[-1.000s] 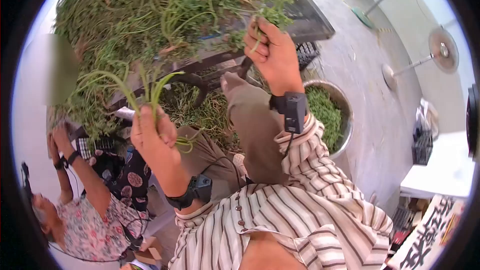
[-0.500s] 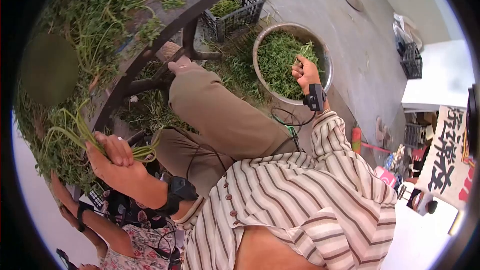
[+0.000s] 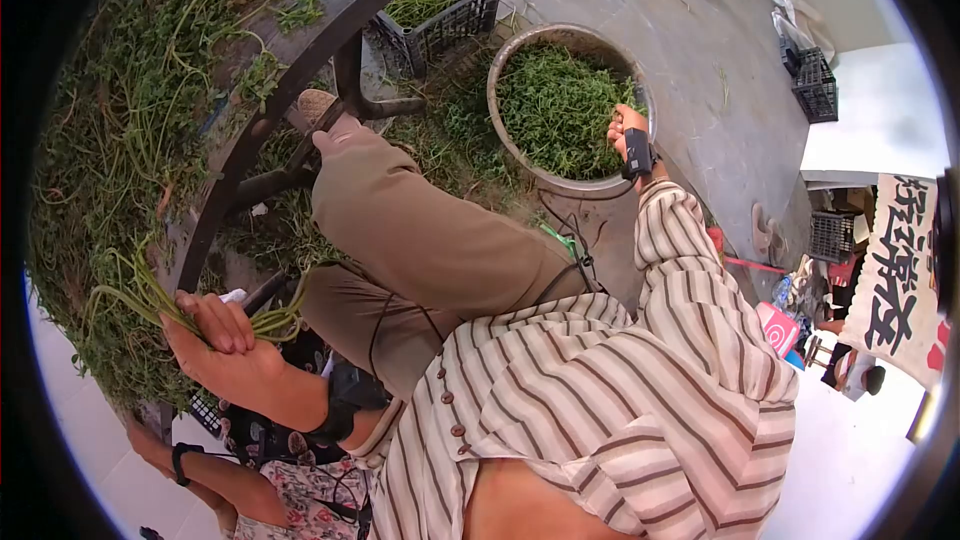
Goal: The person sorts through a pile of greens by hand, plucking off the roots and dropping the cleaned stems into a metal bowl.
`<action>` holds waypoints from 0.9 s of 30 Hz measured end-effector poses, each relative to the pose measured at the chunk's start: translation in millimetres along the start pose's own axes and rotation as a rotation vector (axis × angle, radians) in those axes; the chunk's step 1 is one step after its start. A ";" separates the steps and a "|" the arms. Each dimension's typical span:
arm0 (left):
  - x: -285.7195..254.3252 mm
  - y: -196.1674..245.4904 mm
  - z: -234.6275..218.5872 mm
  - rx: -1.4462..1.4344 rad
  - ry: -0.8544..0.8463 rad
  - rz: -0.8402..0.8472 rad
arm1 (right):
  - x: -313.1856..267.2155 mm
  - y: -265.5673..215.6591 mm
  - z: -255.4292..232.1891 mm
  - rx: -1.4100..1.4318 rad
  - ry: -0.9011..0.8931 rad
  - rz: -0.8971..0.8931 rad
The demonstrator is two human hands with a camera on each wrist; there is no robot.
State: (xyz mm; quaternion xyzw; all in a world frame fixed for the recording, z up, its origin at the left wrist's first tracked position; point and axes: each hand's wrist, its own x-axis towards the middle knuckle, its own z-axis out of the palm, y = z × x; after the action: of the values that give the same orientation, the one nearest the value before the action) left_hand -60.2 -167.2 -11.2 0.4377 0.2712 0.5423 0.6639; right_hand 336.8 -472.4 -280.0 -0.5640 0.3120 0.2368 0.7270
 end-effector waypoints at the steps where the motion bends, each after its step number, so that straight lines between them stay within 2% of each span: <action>1: 0.1 0.1 -0.3 -0.011 -0.008 -0.002 | 8.6 -3.7 -5.5 -0.001 0.000 0.000; 4: 0.5 0.3 -0.7 -0.011 0.006 0.002 | 36.8 -12.1 -22.9 -0.075 0.034 -0.110; 7: 0.5 0.8 -1.6 -0.048 0.003 -0.015 | 38.9 -26.5 -29.3 -0.178 0.023 -0.122; 9: -0.6 0.7 -0.4 -0.034 0.006 -0.009 | 32.6 -32.6 -24.5 -0.139 0.059 -0.109; 12: -0.6 0.1 -2.0 -0.012 0.013 -0.002 | 54.5 -41.9 -41.1 -0.205 0.001 -0.149; 15: 0.0 -1.4 -4.0 0.012 0.024 0.009 | 52.2 -46.1 -37.4 -0.159 0.031 -0.157; 17: 0.4 -2.2 -4.1 0.027 0.032 0.019 | 49.5 -47.7 -35.0 -0.253 0.002 -0.160; 20: 0.5 -1.8 -3.5 0.034 0.032 0.026 | 33.4 -48.7 -24.9 -0.123 -0.022 -0.178; 22: 0.0 -0.6 -1.1 0.055 0.056 0.016 | 17.7 -56.3 -24.0 -0.657 0.011 -0.236; 23: -0.2 -0.7 -0.3 0.054 0.058 0.019 | 23.0 -57.7 -25.0 -0.658 0.008 -0.237; 25: -1.1 -0.5 1.3 0.089 0.106 0.014 | 32.7 -63.1 -20.9 -0.860 -0.034 -0.204; 26: -1.2 -1.3 1.8 0.088 0.117 0.030 | 6.9 -57.6 -5.2 -0.661 -0.094 -0.279; 27: -0.9 -3.1 1.7 0.092 0.159 -0.007 | 12.4 -59.3 -1.1 -0.452 -0.282 -0.222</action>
State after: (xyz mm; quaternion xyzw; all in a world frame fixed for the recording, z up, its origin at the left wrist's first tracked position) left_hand -57.5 -168.6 -13.3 0.4223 0.3492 0.5601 0.6213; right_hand 386.5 -488.5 -249.3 -0.7040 0.0837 0.2953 0.6405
